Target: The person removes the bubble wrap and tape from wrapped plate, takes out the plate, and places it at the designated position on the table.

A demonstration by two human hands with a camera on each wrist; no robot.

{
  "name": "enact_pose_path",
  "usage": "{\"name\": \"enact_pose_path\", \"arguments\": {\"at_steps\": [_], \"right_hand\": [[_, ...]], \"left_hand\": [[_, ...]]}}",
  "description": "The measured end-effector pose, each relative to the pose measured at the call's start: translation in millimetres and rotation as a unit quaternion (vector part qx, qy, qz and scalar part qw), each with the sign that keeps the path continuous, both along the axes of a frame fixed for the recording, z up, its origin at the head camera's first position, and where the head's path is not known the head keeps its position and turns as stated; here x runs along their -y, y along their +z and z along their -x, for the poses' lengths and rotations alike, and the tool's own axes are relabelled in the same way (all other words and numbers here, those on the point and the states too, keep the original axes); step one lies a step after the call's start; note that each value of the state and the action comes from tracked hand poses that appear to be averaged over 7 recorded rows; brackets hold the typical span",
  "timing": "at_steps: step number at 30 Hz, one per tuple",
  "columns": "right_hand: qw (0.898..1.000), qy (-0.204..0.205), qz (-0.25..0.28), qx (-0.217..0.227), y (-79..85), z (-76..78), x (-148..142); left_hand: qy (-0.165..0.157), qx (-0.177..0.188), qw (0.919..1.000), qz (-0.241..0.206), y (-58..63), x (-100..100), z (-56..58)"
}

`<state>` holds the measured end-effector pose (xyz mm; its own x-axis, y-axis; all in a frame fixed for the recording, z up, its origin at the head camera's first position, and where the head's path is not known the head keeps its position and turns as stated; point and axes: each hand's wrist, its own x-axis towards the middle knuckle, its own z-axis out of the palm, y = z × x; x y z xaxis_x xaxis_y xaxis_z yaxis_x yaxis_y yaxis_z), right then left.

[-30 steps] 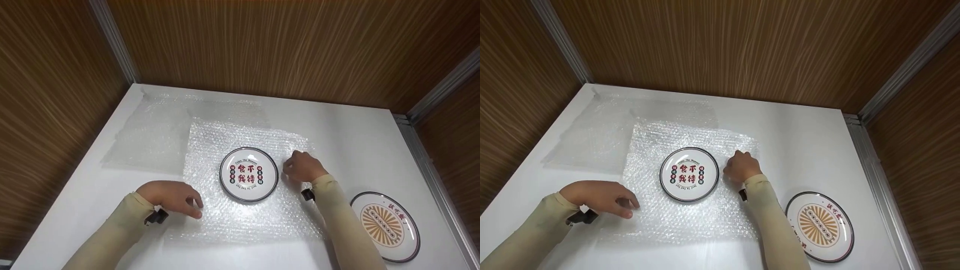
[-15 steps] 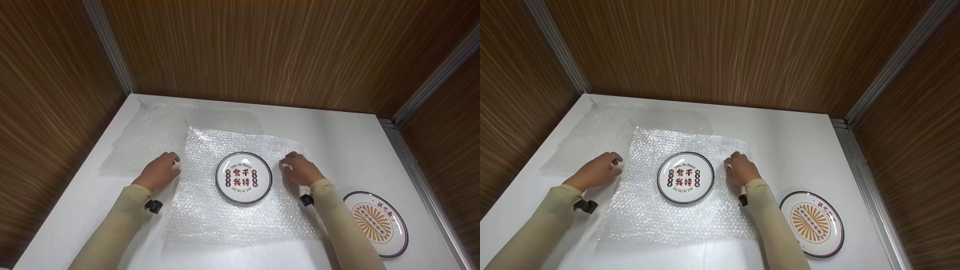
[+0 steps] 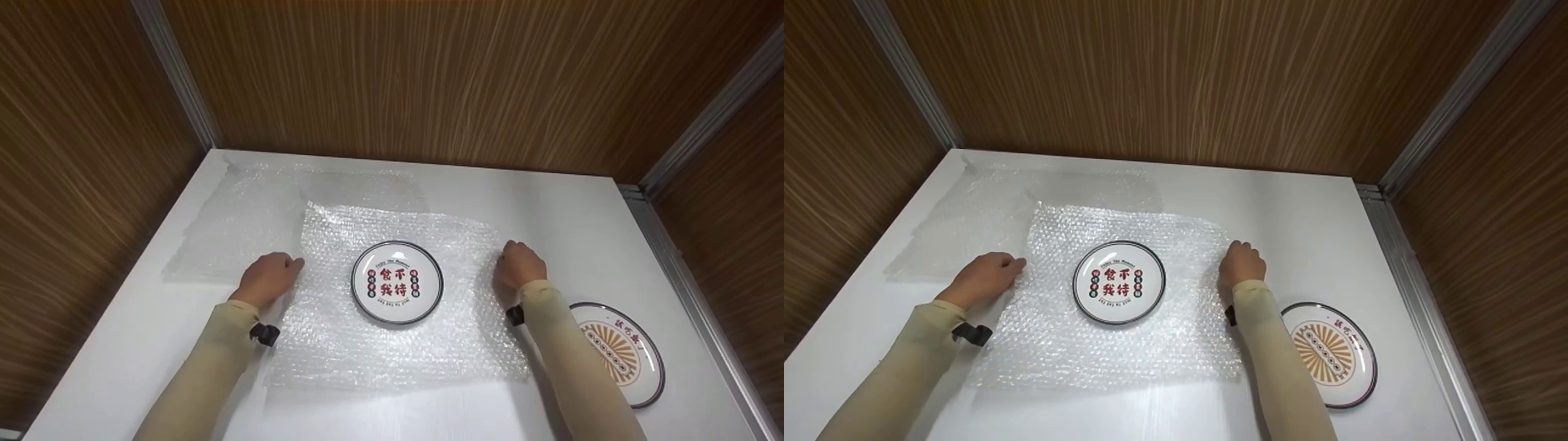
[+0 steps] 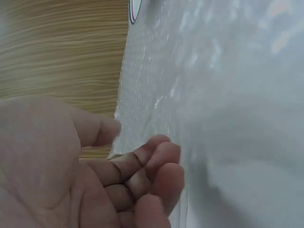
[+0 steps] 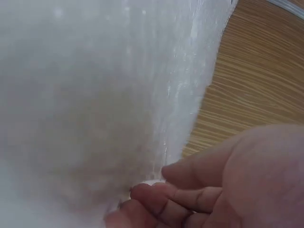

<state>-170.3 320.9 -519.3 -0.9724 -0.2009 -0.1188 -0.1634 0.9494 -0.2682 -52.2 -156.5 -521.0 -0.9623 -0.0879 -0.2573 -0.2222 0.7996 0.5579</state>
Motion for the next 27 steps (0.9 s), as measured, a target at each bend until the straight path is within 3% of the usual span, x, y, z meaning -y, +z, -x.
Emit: {"name": "enact_pose_path", "arguments": {"at_steps": [7, 17, 22, 27], "right_hand": [[1.0, -0.021, 0.002, 0.006, -0.6, -4.0, -7.5], [1.0, -0.012, 0.021, 0.014, 14.4, -24.9, -10.0], [0.999, -0.002, 0.038, -0.009, 16.3, -31.3, -7.0], [0.999, -0.001, 0.035, -0.006, 10.5, -26.6, -7.3]], "left_hand": [[-0.01, -0.044, 0.999, -0.004, 3.8, -0.9, -1.1], [-0.012, -0.106, 0.9942, 0.009, 28.4, 2.9, 6.9], [-0.007, -0.101, 0.9949, 0.007, 27.4, 8.8, 6.2], [-0.005, -0.063, 0.998, -0.004, 12.5, 15.2, 11.2]]}}
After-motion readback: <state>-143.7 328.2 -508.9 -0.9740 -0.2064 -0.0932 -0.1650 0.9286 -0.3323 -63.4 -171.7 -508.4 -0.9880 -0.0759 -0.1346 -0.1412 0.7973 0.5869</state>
